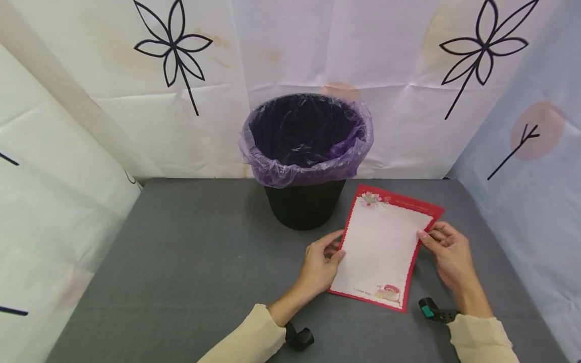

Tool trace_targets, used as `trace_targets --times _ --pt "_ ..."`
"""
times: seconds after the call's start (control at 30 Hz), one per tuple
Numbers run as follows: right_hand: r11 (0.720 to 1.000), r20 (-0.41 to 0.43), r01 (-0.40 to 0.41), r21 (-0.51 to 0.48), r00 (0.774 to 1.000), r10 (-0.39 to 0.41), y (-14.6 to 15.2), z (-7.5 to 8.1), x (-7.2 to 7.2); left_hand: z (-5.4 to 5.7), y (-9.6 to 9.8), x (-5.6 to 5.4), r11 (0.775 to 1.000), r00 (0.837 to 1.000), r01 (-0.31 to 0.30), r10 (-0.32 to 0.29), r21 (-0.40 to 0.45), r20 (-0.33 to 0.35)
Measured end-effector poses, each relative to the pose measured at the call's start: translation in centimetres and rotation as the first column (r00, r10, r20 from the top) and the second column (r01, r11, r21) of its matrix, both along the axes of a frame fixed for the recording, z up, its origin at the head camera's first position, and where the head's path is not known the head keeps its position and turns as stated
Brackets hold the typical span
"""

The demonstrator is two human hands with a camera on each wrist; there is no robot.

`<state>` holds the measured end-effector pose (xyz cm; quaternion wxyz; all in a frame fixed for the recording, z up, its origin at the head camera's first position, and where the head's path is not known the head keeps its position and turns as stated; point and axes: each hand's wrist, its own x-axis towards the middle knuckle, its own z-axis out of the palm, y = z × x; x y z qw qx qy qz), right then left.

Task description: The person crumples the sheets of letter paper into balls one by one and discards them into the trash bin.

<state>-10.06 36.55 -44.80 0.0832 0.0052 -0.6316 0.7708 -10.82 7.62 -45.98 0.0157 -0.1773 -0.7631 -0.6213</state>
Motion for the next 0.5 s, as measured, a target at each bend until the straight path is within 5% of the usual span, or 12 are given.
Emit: trace_targets --times 0.2,0.5 --pt "0.994 -0.142 -0.098 -0.057 0.986 0.089 -1.6 1.2 0.5 2.2 -2.9 0.1 0.999 0.985 -0.002 -0.004 -0.033 -0.171" --pt "0.996 -0.176 -0.029 0.085 0.983 0.044 -4.4 4.2 1.5 5.9 -7.6 -0.7 0.99 0.965 -0.019 -0.018 -0.139 -0.263"
